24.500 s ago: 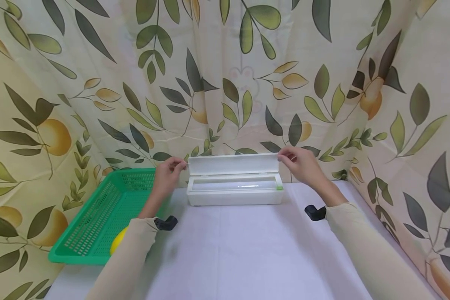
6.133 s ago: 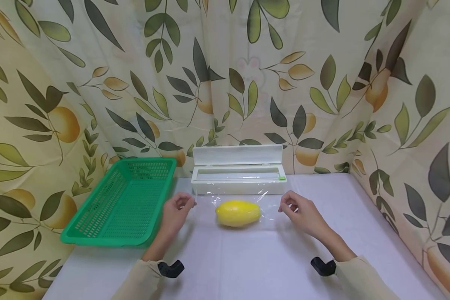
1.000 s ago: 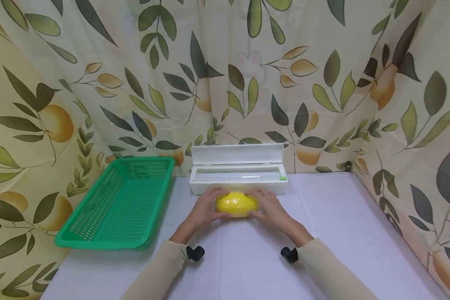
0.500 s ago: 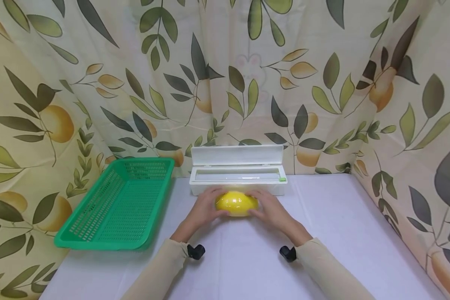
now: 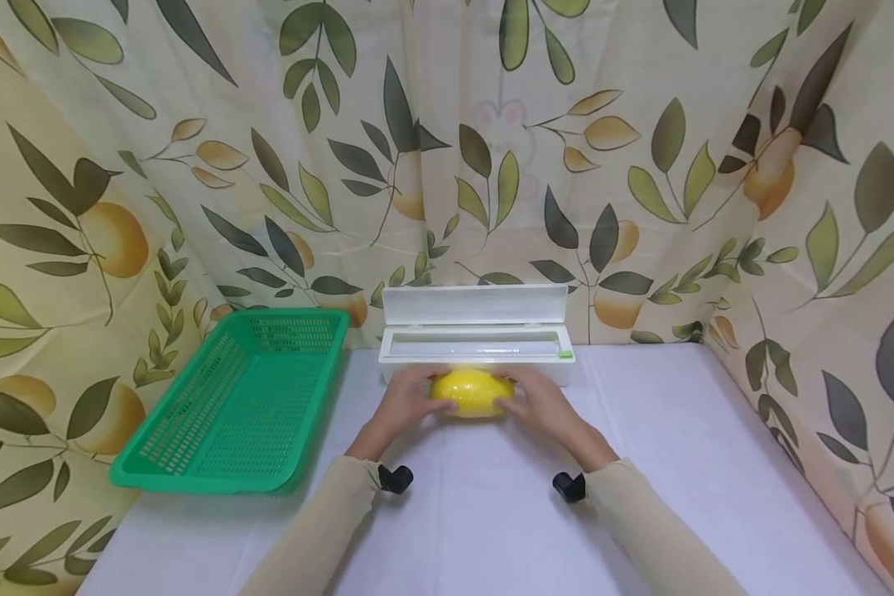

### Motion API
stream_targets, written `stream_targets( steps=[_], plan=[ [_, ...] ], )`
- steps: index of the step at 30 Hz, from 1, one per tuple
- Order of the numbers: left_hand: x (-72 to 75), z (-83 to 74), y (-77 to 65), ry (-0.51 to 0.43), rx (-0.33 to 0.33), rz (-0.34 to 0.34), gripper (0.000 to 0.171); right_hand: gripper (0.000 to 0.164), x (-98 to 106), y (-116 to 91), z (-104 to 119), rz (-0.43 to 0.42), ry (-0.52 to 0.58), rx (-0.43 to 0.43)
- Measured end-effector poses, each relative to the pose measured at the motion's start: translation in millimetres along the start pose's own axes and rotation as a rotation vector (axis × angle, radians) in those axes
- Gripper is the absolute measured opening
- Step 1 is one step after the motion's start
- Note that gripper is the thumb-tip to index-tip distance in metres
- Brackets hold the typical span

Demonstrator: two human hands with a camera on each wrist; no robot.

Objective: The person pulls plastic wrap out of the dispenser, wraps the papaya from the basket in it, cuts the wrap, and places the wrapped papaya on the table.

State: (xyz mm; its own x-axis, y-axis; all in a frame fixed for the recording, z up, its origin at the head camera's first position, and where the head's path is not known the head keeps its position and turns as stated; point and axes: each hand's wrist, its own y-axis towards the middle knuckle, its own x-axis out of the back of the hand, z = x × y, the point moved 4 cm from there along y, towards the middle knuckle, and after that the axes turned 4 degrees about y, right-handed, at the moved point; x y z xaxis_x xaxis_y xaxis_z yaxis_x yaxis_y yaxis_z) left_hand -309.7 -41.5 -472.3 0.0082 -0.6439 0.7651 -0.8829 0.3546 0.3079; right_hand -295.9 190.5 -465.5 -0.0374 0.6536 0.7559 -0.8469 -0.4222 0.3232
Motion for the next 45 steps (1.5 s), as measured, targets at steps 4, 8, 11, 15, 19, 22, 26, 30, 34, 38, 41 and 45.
stream_targets(
  steps=[4, 8, 11, 15, 19, 22, 26, 30, 34, 38, 41, 45],
  plan=[
    [2.4, -1.2, 4.6, 0.004, 0.008, -0.001, 0.059, 0.046, 5.3, 3.2, -0.9, 0.014, 0.024, -0.005],
    [3.2, -1.3, 8.0, 0.005, 0.016, 0.001, 0.058, 0.047, 10.2, 5.3, -0.6, 0.019, 0.059, -0.002],
    [3.3, -0.5, 9.6, -0.006, 0.022, 0.003, 0.059, 0.047, 12.4, 7.2, -0.4, 0.023, 0.087, 0.005],
    [4.1, -0.4, 10.2, -0.030, 0.017, 0.001, 0.059, 0.048, 13.1, 8.9, -2.1, 0.030, 0.094, -0.012],
    [3.3, -0.4, 10.2, -0.037, 0.019, 0.005, 0.057, 0.049, 12.5, 8.0, -4.5, 0.039, 0.089, -0.043],
    [2.4, -2.7, 9.5, -0.013, 0.028, 0.016, 0.055, 0.049, 11.7, 6.5, -5.8, 0.043, 0.091, -0.060],
    [2.1, -6.8, 9.4, 0.000, 0.026, 0.032, 0.053, 0.050, 11.2, 4.4, -4.5, 0.027, 0.073, -0.050],
    [2.5, -6.8, 9.2, -0.006, 0.023, 0.040, 0.052, 0.053, 11.7, 0.8, -1.1, 0.003, 0.048, -0.030],
    [3.3, -5.4, 7.5, -0.004, 0.032, 0.037, 0.054, 0.054, 15.0, -3.7, -1.2, -0.003, 0.035, -0.038],
    [3.7, -4.5, 6.2, -0.013, 0.040, 0.041, 0.054, 0.049, 23.4, -8.2, -4.6, -0.039, 0.004, -0.054],
    [3.7, -4.2, 5.8, -0.014, 0.040, 0.047, 0.054, 0.043, 31.5, -10.4, -7.2, -0.088, -0.026, -0.057],
    [3.9, -4.9, 6.4, -0.008, 0.031, 0.043, 0.053, 0.037, 39.4, -11.8, -9.3, -0.119, -0.067, -0.050]
  ],
)
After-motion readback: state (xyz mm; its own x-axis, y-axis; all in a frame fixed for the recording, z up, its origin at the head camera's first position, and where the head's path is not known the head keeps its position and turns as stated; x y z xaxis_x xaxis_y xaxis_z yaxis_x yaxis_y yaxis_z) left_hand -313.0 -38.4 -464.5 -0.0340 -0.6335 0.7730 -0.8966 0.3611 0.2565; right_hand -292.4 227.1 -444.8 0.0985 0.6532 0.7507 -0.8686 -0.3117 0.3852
